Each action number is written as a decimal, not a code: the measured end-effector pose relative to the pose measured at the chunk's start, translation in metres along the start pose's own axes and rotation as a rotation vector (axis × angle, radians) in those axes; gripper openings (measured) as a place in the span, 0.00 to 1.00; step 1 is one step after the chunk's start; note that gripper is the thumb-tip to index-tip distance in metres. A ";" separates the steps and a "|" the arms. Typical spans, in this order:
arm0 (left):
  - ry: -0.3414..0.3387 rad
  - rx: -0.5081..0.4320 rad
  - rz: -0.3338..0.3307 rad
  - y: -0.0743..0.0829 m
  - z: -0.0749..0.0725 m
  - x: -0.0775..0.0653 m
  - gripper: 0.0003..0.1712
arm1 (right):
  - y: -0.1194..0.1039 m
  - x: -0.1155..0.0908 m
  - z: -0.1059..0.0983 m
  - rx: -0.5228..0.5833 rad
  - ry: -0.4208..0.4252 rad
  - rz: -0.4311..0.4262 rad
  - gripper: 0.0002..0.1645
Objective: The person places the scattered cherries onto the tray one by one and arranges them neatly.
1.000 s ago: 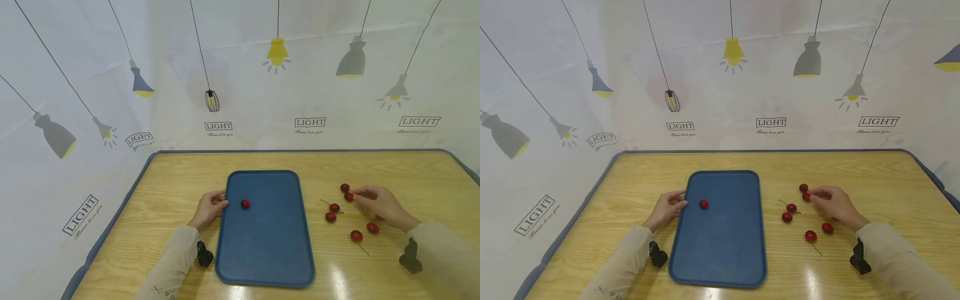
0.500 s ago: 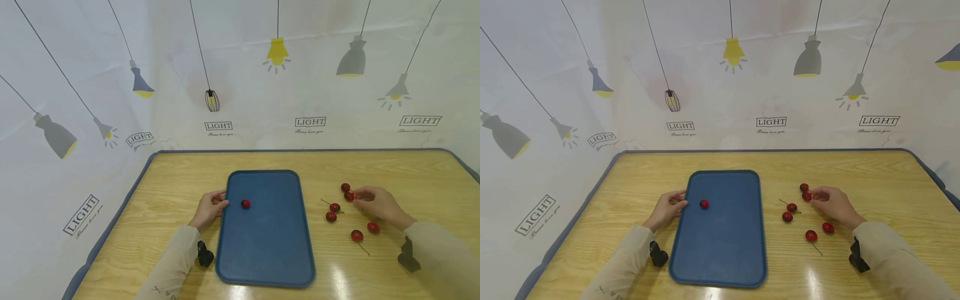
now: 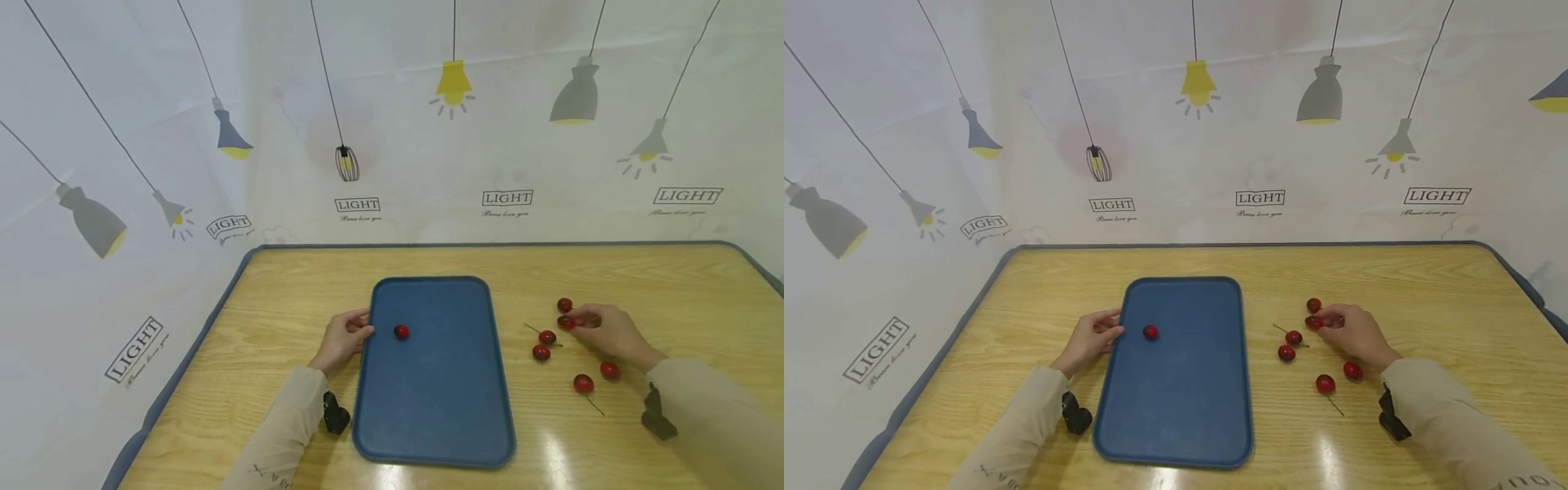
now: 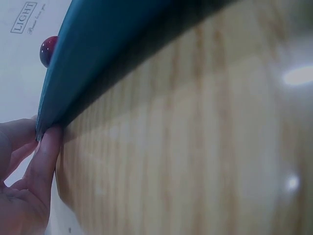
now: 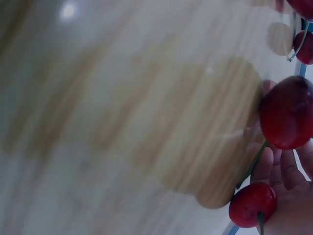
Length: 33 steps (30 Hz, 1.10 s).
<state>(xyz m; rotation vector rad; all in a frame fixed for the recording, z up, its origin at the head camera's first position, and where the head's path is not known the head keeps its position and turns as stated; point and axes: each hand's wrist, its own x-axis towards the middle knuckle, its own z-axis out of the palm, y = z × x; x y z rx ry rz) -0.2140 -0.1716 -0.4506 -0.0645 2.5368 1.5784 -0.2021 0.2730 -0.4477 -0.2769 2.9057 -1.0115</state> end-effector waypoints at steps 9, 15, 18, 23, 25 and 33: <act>0.008 0.006 -0.002 0.000 0.000 0.001 0.24 | 0.002 0.000 0.002 -0.008 0.015 -0.026 0.14; 0.002 0.007 0.002 0.000 0.000 0.000 0.24 | 0.000 -0.002 0.001 -0.015 0.002 -0.034 0.14; -0.001 0.003 0.001 0.001 0.000 0.000 0.24 | -0.003 -0.003 0.000 -0.019 -0.004 -0.036 0.15; -0.006 0.006 0.005 0.001 0.000 0.000 0.24 | -0.007 -0.005 -0.001 -0.015 -0.010 -0.036 0.16; -0.007 0.004 0.004 0.001 -0.001 0.000 0.24 | -0.008 -0.005 -0.001 -0.013 -0.007 -0.035 0.15; -0.007 0.010 0.009 0.001 -0.001 0.001 0.24 | -0.008 -0.005 -0.002 -0.010 -0.009 -0.034 0.15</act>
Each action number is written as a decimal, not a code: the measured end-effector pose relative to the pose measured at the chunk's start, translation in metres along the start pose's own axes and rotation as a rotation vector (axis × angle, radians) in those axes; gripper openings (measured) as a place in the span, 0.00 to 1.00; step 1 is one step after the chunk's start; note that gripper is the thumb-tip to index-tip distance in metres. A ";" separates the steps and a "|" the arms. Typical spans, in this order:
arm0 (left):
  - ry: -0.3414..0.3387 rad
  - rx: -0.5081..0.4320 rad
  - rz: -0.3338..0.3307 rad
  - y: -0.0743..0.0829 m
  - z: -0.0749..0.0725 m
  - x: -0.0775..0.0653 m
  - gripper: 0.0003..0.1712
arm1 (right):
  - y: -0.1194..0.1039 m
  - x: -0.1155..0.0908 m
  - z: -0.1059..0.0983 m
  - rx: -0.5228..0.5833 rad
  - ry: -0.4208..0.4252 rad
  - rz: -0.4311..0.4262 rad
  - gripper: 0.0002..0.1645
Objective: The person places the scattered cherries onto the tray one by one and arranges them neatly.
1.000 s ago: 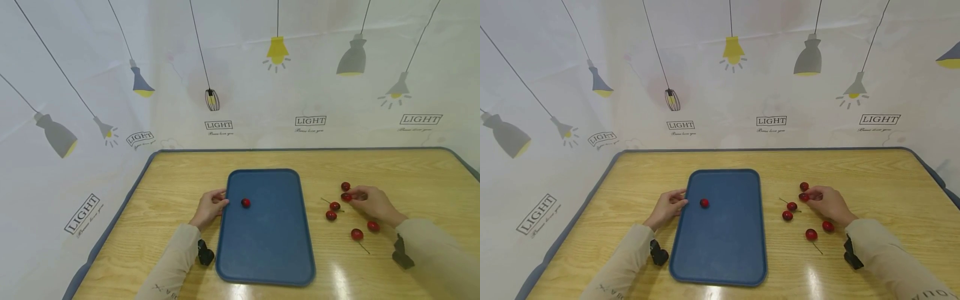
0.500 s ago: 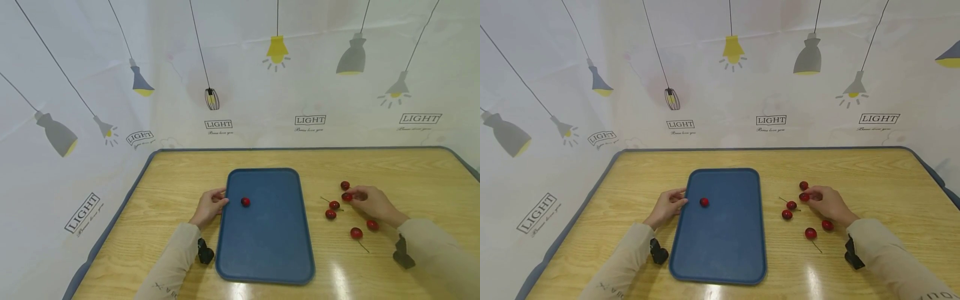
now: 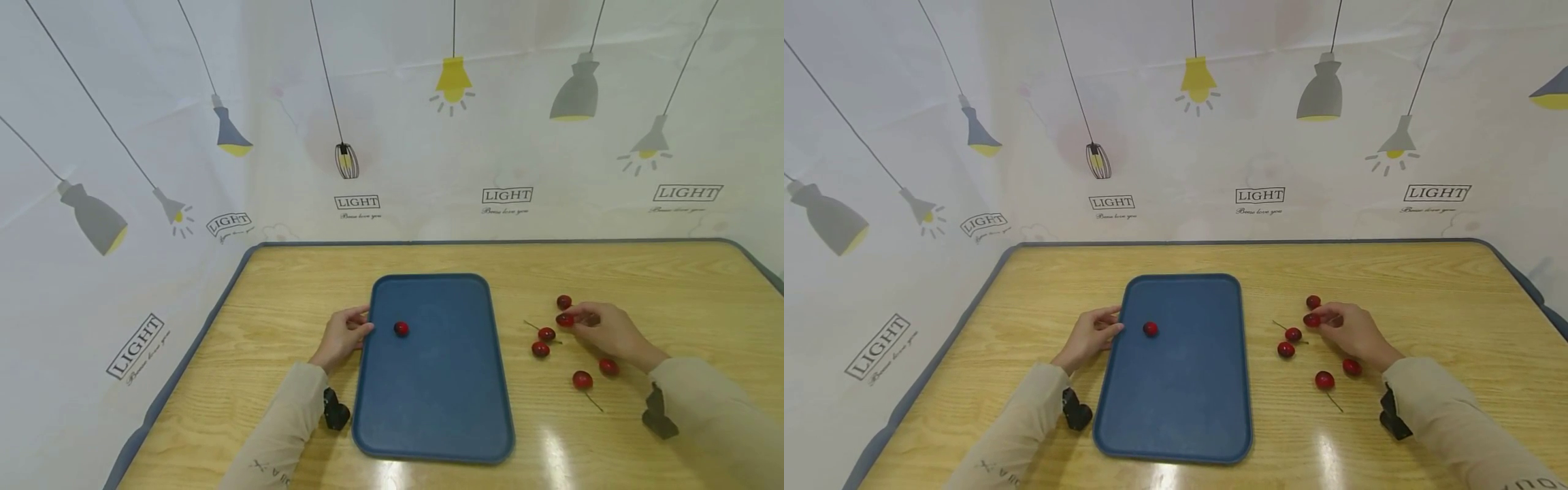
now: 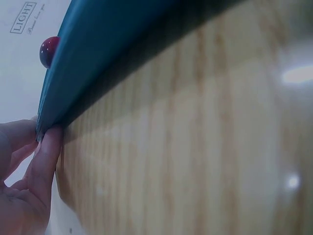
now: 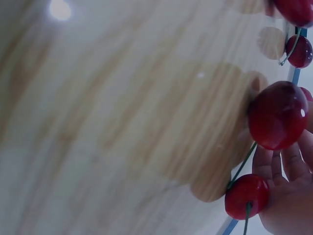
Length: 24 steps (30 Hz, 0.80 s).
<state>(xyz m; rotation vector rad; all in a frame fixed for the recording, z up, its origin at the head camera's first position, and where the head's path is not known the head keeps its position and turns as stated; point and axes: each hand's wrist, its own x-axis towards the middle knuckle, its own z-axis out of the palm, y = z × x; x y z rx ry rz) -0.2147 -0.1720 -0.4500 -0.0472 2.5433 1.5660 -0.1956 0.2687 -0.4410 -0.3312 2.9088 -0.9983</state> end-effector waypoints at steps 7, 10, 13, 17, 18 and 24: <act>-0.004 -0.003 0.007 -0.001 0.000 0.000 0.24 | 0.000 -0.001 0.000 0.003 -0.007 -0.009 0.14; -0.010 -0.011 0.012 -0.001 -0.001 0.000 0.24 | 0.001 -0.001 -0.001 0.025 -0.013 0.005 0.14; -0.015 -0.017 0.013 0.000 -0.001 -0.001 0.25 | 0.001 -0.001 -0.003 0.048 -0.014 0.015 0.14; -0.015 -0.015 0.015 0.000 -0.001 -0.002 0.24 | 0.002 0.000 -0.005 0.072 -0.018 0.026 0.14; -0.015 -0.014 0.016 -0.001 -0.001 -0.002 0.25 | 0.002 0.000 -0.006 0.079 -0.018 0.027 0.15; -0.011 -0.015 0.013 -0.001 0.000 -0.002 0.25 | 0.000 -0.001 -0.008 0.139 -0.031 0.037 0.17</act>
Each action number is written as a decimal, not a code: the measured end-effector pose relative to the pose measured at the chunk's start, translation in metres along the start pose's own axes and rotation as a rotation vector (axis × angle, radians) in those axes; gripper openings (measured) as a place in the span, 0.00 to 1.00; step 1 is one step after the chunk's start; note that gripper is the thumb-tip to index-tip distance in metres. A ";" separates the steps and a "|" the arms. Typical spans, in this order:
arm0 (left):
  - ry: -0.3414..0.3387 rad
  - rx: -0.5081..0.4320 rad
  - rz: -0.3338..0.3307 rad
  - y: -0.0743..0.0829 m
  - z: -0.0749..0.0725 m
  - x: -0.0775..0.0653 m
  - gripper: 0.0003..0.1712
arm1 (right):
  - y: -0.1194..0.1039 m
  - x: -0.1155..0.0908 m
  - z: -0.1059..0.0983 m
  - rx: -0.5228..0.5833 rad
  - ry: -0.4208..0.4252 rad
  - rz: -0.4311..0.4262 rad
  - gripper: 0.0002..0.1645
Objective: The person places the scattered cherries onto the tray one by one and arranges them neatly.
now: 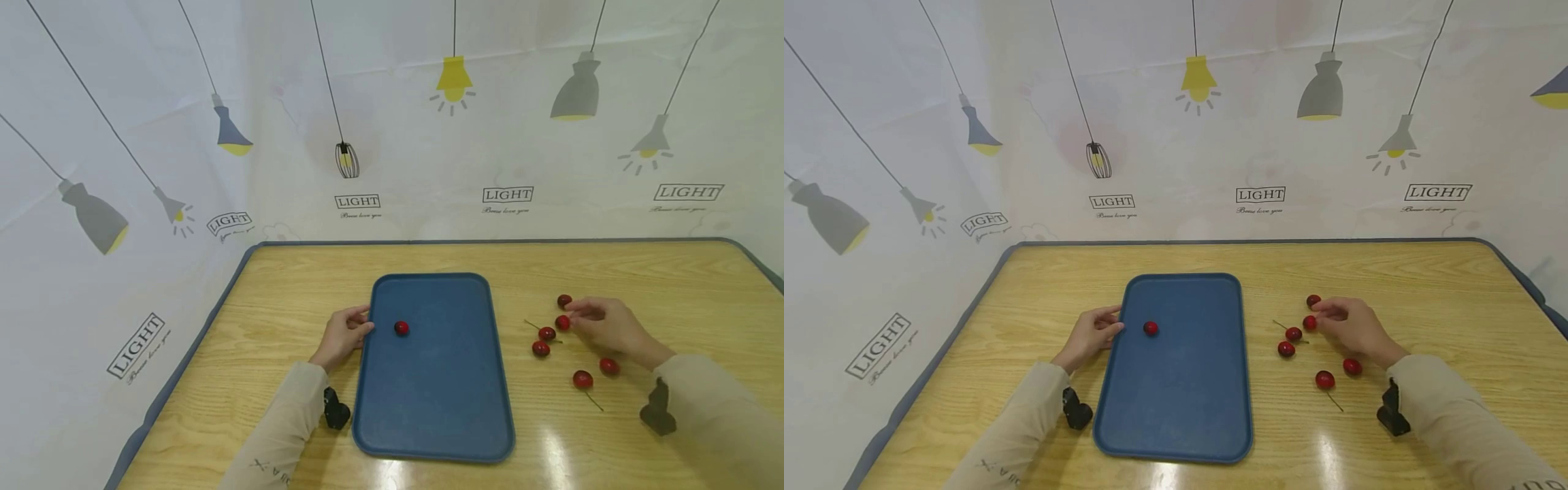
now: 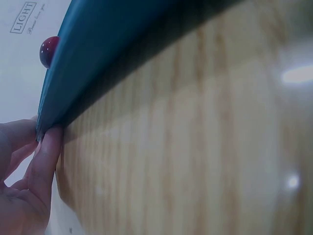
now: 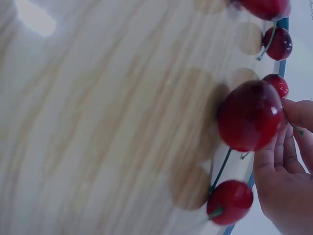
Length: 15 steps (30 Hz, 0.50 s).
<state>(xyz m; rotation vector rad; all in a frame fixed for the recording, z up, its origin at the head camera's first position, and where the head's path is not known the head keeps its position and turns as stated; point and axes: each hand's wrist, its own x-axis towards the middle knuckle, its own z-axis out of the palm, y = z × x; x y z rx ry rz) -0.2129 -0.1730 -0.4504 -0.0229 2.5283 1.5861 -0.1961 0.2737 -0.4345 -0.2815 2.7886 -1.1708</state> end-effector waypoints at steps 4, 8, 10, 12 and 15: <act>0.000 0.003 -0.003 0.001 0.000 0.000 0.25 | -0.004 0.001 -0.001 0.041 -0.013 0.050 0.19; -0.002 0.004 -0.003 0.001 0.000 0.000 0.25 | -0.007 0.002 -0.002 0.080 -0.011 0.068 0.21; 0.000 0.001 -0.006 0.001 0.000 0.000 0.25 | -0.009 0.002 -0.001 0.116 -0.009 0.066 0.22; 0.002 0.000 -0.008 0.001 0.000 0.000 0.25 | -0.010 0.002 0.001 0.150 -0.010 0.059 0.24; 0.004 -0.002 -0.008 0.001 0.000 0.001 0.24 | -0.011 0.002 0.003 0.205 -0.010 0.053 0.24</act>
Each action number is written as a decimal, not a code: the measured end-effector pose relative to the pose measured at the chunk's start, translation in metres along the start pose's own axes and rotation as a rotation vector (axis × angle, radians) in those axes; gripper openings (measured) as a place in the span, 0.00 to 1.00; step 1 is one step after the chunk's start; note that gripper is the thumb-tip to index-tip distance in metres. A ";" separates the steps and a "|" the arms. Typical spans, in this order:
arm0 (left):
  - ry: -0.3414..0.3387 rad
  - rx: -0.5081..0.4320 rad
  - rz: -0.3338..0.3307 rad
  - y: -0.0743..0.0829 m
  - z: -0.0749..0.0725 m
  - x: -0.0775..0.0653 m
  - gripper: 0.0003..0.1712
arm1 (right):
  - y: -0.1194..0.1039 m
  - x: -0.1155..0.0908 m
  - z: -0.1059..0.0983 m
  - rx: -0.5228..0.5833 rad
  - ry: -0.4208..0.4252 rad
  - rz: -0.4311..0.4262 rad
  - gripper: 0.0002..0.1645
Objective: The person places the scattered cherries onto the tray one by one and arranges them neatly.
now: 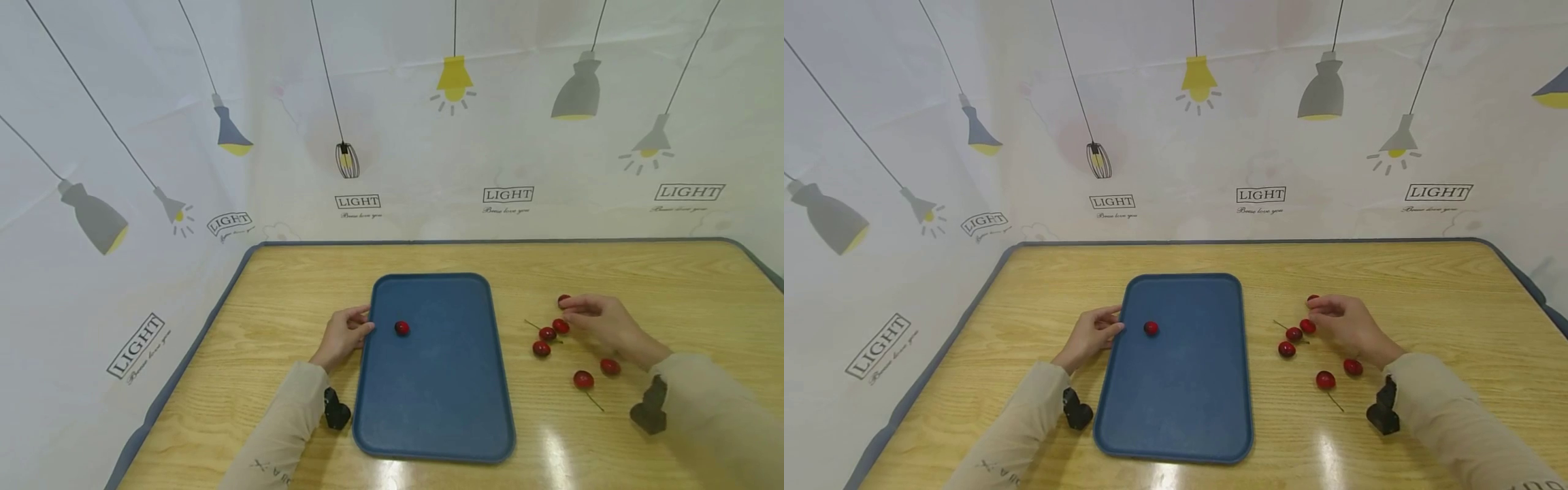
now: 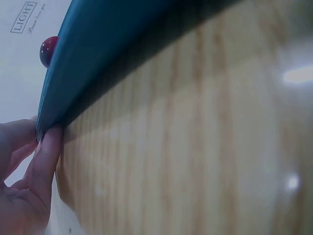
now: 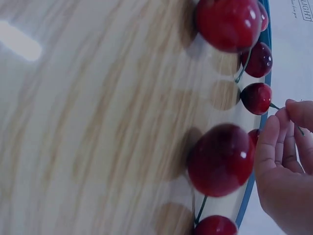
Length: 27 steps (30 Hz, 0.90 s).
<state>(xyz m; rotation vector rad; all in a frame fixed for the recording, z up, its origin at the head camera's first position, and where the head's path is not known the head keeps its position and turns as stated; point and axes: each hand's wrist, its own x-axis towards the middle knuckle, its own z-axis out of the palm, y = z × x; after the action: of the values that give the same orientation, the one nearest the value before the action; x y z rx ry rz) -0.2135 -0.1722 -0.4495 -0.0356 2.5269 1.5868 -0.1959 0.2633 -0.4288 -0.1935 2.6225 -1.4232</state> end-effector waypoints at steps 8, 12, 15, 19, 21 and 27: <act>-0.003 -0.007 -0.002 -0.001 0.001 -0.001 0.25 | -0.001 0.002 0.004 0.064 -0.020 -0.013 0.26; -0.003 -0.013 -0.001 -0.002 0.001 0.000 0.25 | -0.001 0.002 0.005 0.071 -0.025 -0.015 0.26; -0.003 -0.012 0.000 -0.002 0.000 0.000 0.24 | 0.000 0.002 0.006 0.090 -0.024 -0.026 0.25; -0.004 -0.009 0.000 -0.002 0.001 0.001 0.24 | 0.001 0.002 0.006 0.078 -0.005 -0.039 0.25; -0.003 -0.005 0.000 -0.002 0.001 0.002 0.24 | 0.001 0.002 0.007 0.050 0.005 -0.042 0.25; 0.000 -0.002 -0.002 -0.002 0.001 0.001 0.24 | -0.003 0.002 0.008 -0.010 0.026 -0.040 0.26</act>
<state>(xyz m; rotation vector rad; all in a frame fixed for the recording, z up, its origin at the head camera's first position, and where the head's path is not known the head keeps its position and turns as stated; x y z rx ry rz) -0.2143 -0.1723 -0.4514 -0.0392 2.5245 1.5887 -0.1966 0.2551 -0.4306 -0.2319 2.6617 -1.4352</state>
